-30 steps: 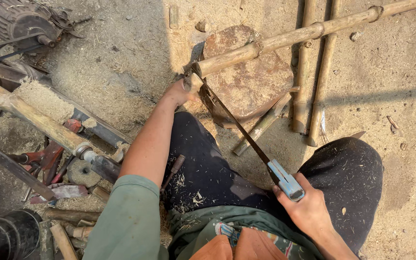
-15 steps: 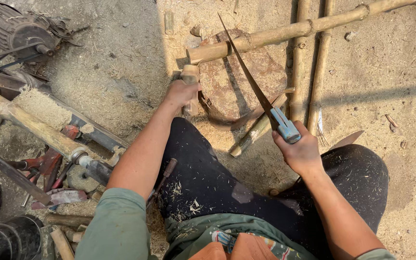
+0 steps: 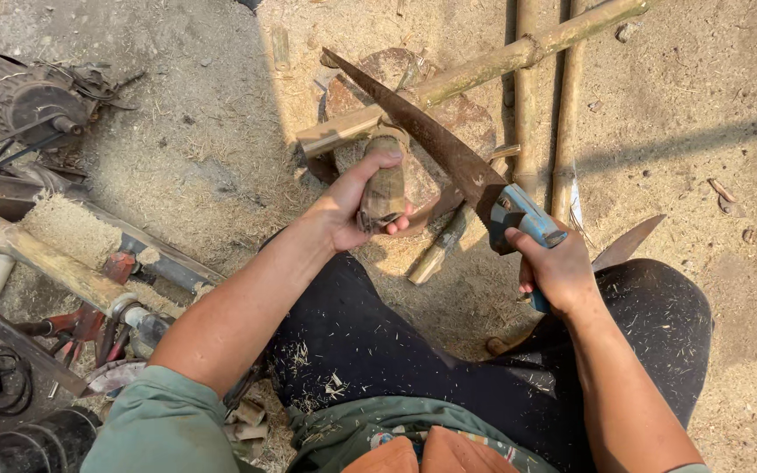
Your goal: The person sits on the ground and uses a hand saw to cut a piece of bamboo that is resting on a wooden block. The person holds the bamboo with one hand and saws through it with the other, creating several smaller pieces.
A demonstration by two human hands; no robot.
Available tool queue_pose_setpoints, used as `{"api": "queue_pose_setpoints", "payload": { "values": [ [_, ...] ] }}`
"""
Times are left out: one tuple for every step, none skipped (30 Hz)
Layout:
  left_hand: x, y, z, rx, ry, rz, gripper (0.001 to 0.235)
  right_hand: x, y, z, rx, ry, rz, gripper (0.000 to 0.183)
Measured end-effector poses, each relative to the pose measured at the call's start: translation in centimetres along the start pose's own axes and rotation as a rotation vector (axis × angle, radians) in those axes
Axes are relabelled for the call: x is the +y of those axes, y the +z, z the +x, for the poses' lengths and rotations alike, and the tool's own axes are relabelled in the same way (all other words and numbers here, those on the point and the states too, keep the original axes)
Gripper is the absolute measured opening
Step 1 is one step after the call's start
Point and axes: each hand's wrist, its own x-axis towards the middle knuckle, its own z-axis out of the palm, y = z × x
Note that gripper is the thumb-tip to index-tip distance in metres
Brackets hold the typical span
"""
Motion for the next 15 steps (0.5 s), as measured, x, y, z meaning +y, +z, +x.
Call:
{"api": "queue_pose_setpoints", "payload": {
  "values": [
    [0.3, -1.3, -0.5, 0.021, 0.029, -0.004, 0.067, 0.5, -0.4, 0.3, -0.021, -0.013, 0.04, 0.029],
    [1.2, -2.8, -1.0, 0.07, 0.055, -0.071, 0.062, 0.7, -0.8, 0.8, -0.04, -0.025, 0.081, 0.03],
    [2.7, -3.9, -1.2, 0.116, 0.095, -0.127, 0.056, 0.7, -1.0, 1.4, -0.057, -0.055, 0.129, 0.032],
    [3.1, -4.4, -1.5, 0.15, 0.07, -0.104, 0.053, 0.9, -1.0, 1.2, -0.007, -0.112, 0.216, 0.03],
    [3.0, -5.0, -2.2, 0.19, 0.06, -0.094, 0.05, 0.9, -1.0, 1.0, 0.029, -0.179, 0.291, 0.03],
    [3.0, -5.3, -2.7, 0.23, 0.051, -0.084, 0.046, 0.8, -0.9, 0.9, 0.064, -0.245, 0.367, 0.032],
    [2.3, -5.0, -3.0, 0.246, 0.002, -0.043, 0.048, 0.8, -1.1, 1.1, 0.06, -0.248, 0.304, 0.029],
    [1.6, -4.2, -3.2, 0.261, -0.048, -0.002, 0.049, 0.5, -1.4, 1.6, 0.054, -0.252, 0.241, 0.028],
    [2.3, -2.8, -3.0, 0.261, -0.076, 0.063, 0.051, -0.1, -1.5, 2.6, 0.064, -0.287, 0.192, 0.027],
    [2.9, -0.9, -3.1, 0.206, -0.018, 0.054, 0.051, -0.4, -1.0, 3.3, 0.06, -0.245, 0.161, 0.027],
    [2.9, 1.7, -3.1, 0.148, 0.019, 0.041, 0.051, -0.2, -0.3, 3.2, 0.063, -0.184, 0.126, 0.027],
    [3.1, 4.5, -3.4, 0.089, 0.055, 0.027, 0.051, -0.1, 0.1, 3.2, 0.064, -0.122, 0.093, 0.028],
    [3.5, 7.2, -4.2, -0.144, 0.139, 0.118, 0.051, -0.2, 0.0, 3.1, 0.057, -0.14, 0.057, 0.029],
    [4.1, 9.5, -5.1, -0.378, 0.219, 0.207, 0.052, -0.2, -0.1, 2.9, 0.05, -0.157, 0.022, 0.031],
    [4.4, 11.1, -6.7, -0.554, 0.283, 0.275, 0.052, 0.4, 0.2, 2.2, 0.039, -0.166, -0.008, 0.033]
  ]
}}
